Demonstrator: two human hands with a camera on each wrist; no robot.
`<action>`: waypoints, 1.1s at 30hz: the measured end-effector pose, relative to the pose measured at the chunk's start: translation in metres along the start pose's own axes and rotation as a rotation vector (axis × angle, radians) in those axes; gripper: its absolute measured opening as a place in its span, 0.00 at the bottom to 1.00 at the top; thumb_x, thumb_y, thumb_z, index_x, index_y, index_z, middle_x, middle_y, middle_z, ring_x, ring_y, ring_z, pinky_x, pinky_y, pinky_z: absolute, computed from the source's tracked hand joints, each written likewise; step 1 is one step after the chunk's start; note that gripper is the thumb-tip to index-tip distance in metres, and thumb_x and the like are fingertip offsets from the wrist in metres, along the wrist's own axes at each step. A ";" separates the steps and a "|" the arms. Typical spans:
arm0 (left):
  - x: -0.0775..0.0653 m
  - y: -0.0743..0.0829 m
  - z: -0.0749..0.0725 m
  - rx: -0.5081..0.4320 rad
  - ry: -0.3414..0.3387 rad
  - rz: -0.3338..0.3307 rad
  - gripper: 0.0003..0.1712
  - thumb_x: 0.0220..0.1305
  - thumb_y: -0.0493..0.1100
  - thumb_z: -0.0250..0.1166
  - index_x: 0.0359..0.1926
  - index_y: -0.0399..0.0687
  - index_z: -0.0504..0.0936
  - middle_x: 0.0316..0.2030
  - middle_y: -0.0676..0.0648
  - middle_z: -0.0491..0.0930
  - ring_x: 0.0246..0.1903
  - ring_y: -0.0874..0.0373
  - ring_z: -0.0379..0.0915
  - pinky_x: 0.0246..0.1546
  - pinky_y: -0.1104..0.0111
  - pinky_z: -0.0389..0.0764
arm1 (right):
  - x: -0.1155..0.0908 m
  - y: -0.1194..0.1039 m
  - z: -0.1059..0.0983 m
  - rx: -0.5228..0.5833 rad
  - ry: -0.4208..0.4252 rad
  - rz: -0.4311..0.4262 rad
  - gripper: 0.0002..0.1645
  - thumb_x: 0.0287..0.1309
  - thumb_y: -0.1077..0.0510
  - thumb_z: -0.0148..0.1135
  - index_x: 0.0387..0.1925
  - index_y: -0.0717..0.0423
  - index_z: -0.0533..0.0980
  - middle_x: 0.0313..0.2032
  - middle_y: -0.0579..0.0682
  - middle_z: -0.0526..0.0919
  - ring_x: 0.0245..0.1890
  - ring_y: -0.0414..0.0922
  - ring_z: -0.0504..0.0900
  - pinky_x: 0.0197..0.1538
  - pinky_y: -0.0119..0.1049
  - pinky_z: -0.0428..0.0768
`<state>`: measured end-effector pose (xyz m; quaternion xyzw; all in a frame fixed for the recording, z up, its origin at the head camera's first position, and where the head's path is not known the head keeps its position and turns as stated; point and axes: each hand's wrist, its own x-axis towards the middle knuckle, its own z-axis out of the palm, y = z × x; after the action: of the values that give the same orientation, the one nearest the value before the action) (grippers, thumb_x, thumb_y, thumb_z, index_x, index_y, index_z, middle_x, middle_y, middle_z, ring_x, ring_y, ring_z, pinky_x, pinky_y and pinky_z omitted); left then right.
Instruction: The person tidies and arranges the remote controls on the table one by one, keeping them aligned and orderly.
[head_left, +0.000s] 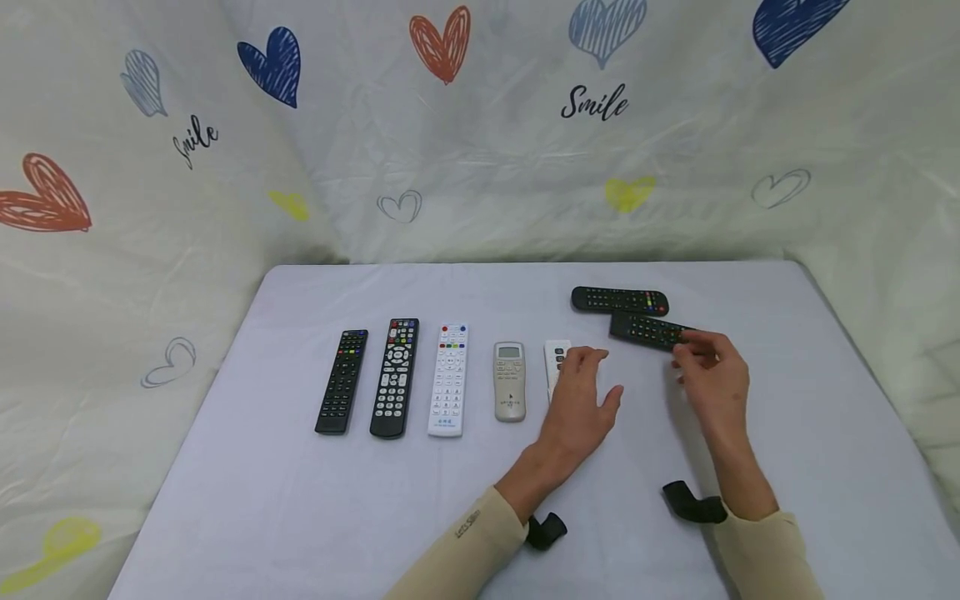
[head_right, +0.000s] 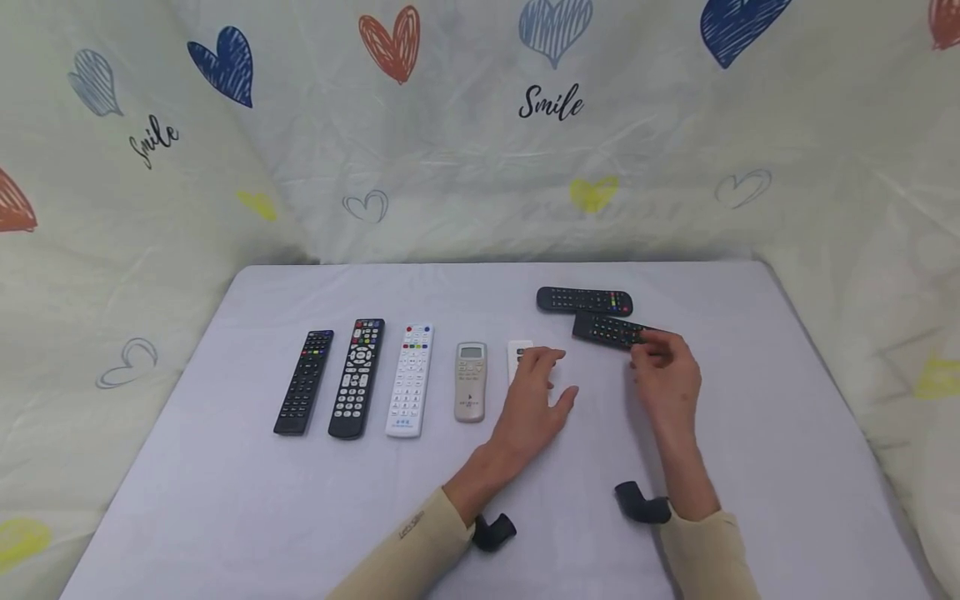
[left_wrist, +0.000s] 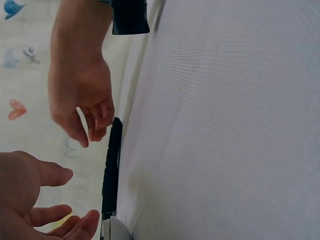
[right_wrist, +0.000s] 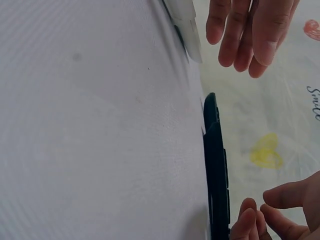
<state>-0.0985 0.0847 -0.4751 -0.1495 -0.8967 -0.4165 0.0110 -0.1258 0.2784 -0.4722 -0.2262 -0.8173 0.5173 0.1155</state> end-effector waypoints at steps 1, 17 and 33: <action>0.001 0.001 0.000 0.002 -0.008 0.000 0.29 0.74 0.44 0.65 0.71 0.45 0.70 0.65 0.46 0.70 0.67 0.58 0.71 0.69 0.72 0.74 | 0.001 0.000 -0.001 -0.003 0.008 0.007 0.20 0.71 0.59 0.61 0.61 0.58 0.77 0.34 0.32 0.75 0.26 0.28 0.80 0.27 0.21 0.77; 0.010 0.012 0.009 -0.075 -0.082 -0.050 0.33 0.75 0.44 0.64 0.74 0.41 0.66 0.70 0.43 0.67 0.72 0.57 0.68 0.73 0.69 0.71 | 0.003 0.000 -0.008 -0.099 0.040 0.078 0.28 0.70 0.54 0.61 0.68 0.59 0.73 0.54 0.40 0.64 0.30 0.26 0.74 0.28 0.20 0.76; 0.021 0.014 0.022 -0.107 -0.123 -0.166 0.41 0.74 0.44 0.65 0.79 0.37 0.56 0.77 0.39 0.56 0.78 0.52 0.59 0.76 0.64 0.67 | 0.006 0.007 -0.004 -0.116 -0.042 0.148 0.44 0.72 0.53 0.58 0.81 0.58 0.52 0.74 0.62 0.57 0.23 0.22 0.74 0.31 0.16 0.74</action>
<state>-0.1126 0.1151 -0.4763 -0.1002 -0.8814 -0.4534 -0.0865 -0.1272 0.2872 -0.4768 -0.2814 -0.8291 0.4809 0.0463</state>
